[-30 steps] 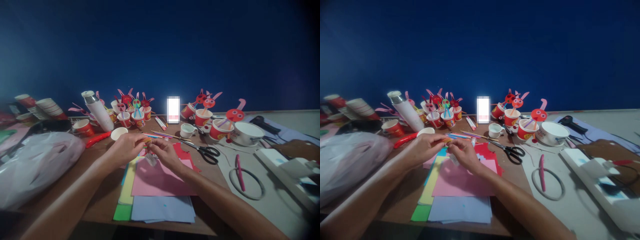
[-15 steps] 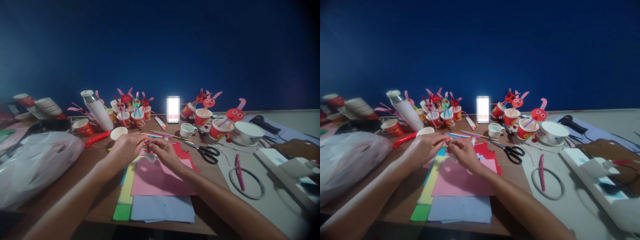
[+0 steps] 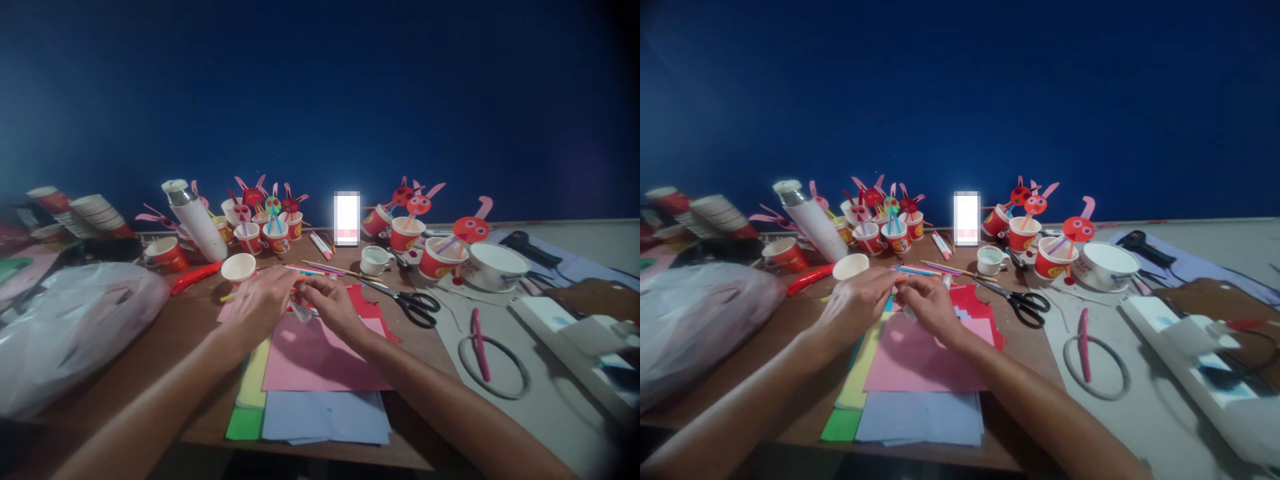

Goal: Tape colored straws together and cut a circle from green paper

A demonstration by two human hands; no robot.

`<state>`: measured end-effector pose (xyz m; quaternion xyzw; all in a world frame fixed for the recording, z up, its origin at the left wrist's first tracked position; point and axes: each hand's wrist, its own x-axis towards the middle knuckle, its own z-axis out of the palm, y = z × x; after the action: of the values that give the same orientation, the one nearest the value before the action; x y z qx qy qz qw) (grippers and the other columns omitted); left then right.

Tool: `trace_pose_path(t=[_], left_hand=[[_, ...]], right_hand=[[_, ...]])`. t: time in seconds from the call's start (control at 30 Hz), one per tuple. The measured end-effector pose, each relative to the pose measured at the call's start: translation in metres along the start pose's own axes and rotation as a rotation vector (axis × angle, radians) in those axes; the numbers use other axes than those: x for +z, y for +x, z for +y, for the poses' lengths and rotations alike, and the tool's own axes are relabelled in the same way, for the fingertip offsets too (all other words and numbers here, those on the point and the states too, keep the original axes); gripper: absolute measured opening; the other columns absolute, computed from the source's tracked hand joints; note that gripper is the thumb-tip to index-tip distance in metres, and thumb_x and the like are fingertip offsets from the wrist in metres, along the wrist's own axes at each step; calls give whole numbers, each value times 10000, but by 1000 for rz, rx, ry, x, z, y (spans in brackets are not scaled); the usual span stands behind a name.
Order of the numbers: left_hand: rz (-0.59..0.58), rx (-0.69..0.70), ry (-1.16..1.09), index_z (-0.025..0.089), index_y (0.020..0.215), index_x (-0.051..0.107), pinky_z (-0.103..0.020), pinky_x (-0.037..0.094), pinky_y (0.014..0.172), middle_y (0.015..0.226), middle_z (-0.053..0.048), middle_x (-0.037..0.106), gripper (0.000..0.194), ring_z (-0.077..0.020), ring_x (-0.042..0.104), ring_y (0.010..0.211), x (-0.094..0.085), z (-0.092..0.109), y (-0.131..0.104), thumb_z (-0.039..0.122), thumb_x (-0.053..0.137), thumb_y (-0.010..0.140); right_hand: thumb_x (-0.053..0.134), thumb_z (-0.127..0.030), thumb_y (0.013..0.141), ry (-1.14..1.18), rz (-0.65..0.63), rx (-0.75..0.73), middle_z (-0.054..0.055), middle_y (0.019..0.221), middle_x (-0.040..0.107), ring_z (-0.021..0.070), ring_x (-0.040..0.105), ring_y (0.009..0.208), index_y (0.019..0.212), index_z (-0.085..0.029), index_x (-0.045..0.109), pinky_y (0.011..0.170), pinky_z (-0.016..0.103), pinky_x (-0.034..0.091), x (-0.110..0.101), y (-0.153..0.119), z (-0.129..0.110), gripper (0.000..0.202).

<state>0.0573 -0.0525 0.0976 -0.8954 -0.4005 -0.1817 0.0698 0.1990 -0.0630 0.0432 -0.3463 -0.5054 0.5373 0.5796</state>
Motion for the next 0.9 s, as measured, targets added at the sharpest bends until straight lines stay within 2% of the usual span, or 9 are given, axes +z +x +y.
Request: trace_pose_path(t=[0.2,0.43,0.8,0.9], left_hand=[[-8,-5,3,160,874,604,-302,453,801,949,-68,653,173,-205,585,950,5,3,-3,104,443,837],[66,29,13,168,990,600,-302,462,813,1022,-70,644,237,-205,573,975,9,0,-3,84,459,819],[137,84,57,145,1022,596,-327,455,818,1005,-103,644,254,-215,573,963,21,-2,-7,128,400,861],[111,71,43,127,1053,578,-348,441,835,1019,-119,637,261,-233,557,995,25,-1,-9,137,398,864]], right_hand=[[618,-258,715,68,40,15,-11,614,600,113,550,602,715,-161,666,610,247,446,2,1,0,108],[602,-271,743,73,30,26,-4,643,619,117,557,602,779,-160,686,597,243,444,2,-1,0,144],[611,-378,752,25,46,19,16,625,615,131,555,615,717,-147,658,625,260,455,-2,2,8,238],[600,-389,767,-11,49,-1,17,619,608,127,546,601,671,-145,648,610,252,448,-4,3,11,266]])
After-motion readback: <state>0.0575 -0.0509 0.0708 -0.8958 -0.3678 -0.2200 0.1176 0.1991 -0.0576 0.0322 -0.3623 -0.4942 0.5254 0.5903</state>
